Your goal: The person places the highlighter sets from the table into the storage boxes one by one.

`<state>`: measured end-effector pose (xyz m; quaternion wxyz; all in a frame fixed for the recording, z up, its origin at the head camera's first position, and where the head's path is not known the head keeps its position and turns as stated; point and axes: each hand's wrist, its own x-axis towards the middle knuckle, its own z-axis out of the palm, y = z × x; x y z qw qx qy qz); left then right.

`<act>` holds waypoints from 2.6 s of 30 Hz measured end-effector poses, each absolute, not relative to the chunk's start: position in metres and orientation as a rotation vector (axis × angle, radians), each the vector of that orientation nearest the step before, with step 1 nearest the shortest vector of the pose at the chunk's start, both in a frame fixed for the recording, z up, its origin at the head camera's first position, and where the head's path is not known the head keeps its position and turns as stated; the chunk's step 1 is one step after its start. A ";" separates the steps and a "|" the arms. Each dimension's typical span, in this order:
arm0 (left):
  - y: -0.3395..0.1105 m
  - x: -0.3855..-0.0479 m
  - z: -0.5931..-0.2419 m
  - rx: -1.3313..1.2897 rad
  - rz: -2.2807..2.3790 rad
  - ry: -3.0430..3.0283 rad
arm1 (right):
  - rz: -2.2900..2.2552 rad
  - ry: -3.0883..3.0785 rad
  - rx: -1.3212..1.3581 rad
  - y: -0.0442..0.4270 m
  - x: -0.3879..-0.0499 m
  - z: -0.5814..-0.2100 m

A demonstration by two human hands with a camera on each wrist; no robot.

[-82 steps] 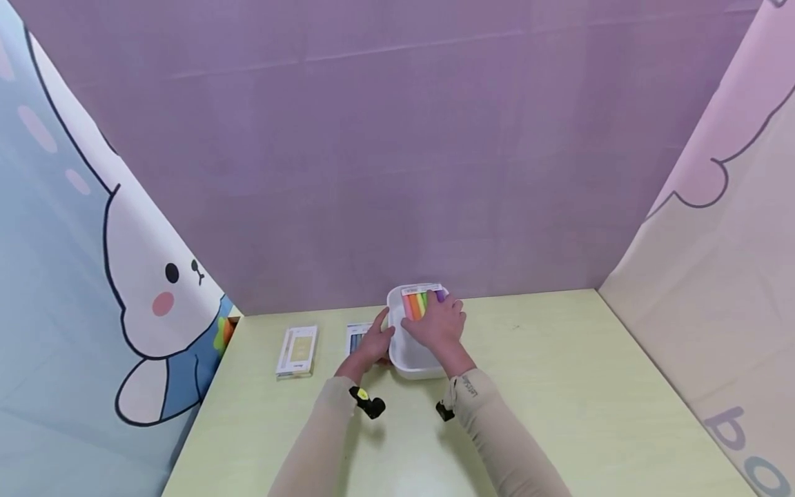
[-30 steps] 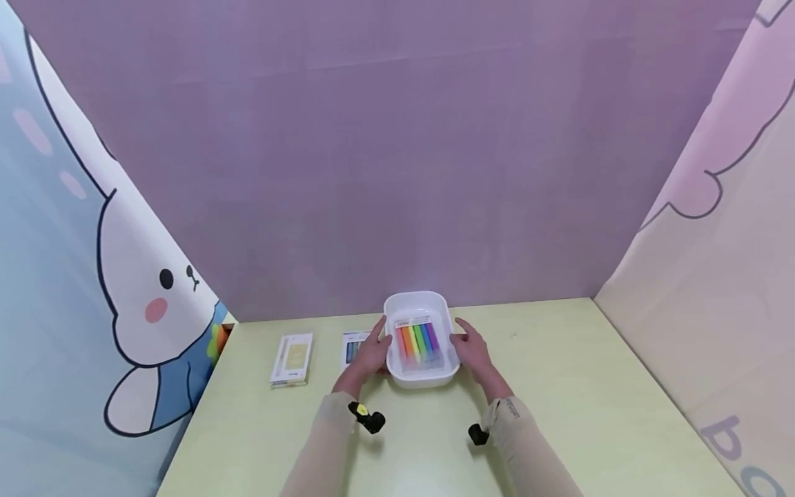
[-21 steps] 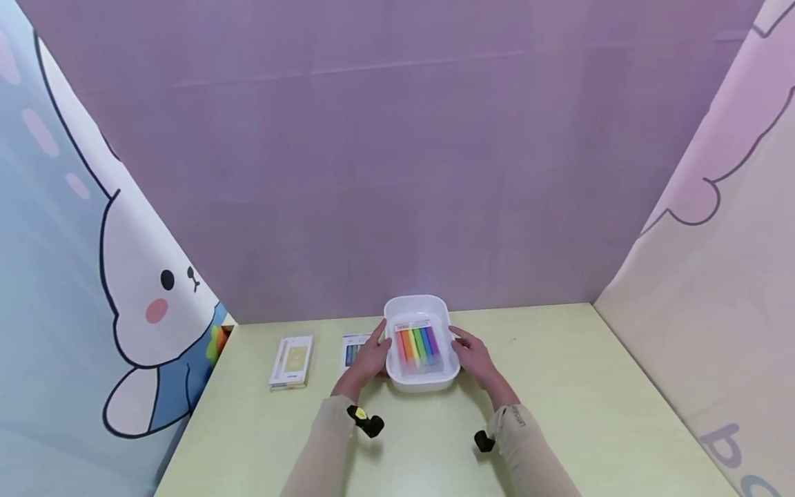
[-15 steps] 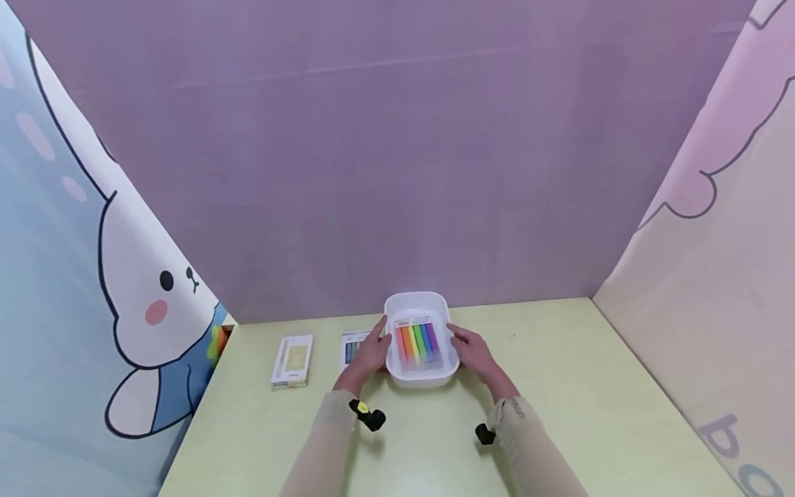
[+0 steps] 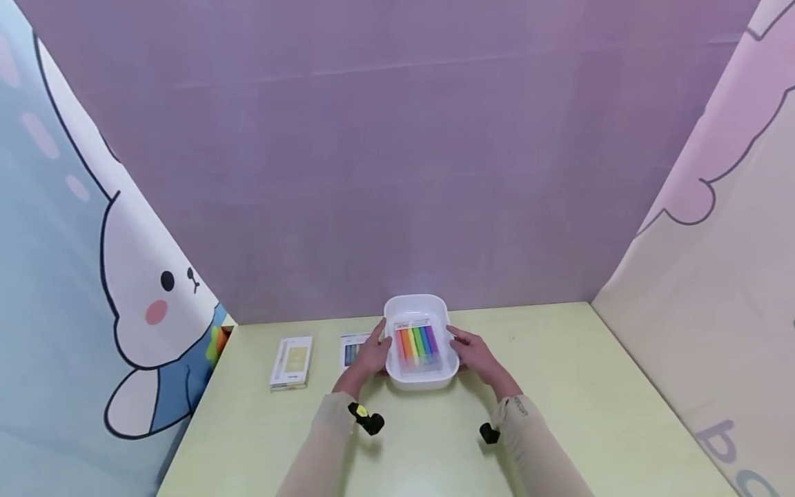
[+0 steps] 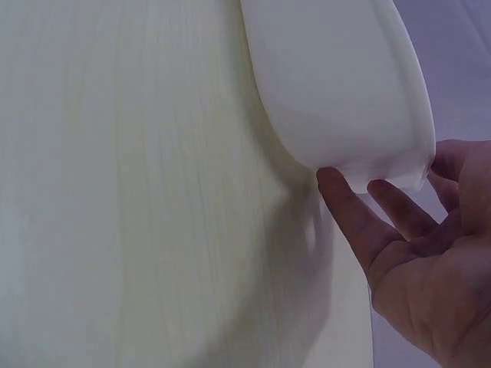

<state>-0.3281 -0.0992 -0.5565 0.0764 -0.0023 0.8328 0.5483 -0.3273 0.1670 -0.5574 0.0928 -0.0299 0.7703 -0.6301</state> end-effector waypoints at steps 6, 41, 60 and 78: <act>-0.101 -0.327 -0.559 0.001 1.649 2.488 | -1.880 2.241 -0.139 0.171 -0.327 -0.558; -0.133 -0.282 -0.557 -0.083 1.183 3.207 | -1.961 2.158 -0.095 0.169 -0.317 -0.554; -0.133 -0.275 -0.586 -0.396 0.994 3.221 | -1.985 2.227 -0.027 0.167 -0.322 -0.566; -0.134 -0.282 -0.577 -0.357 0.707 3.190 | -2.048 2.254 0.005 0.163 -0.328 -0.568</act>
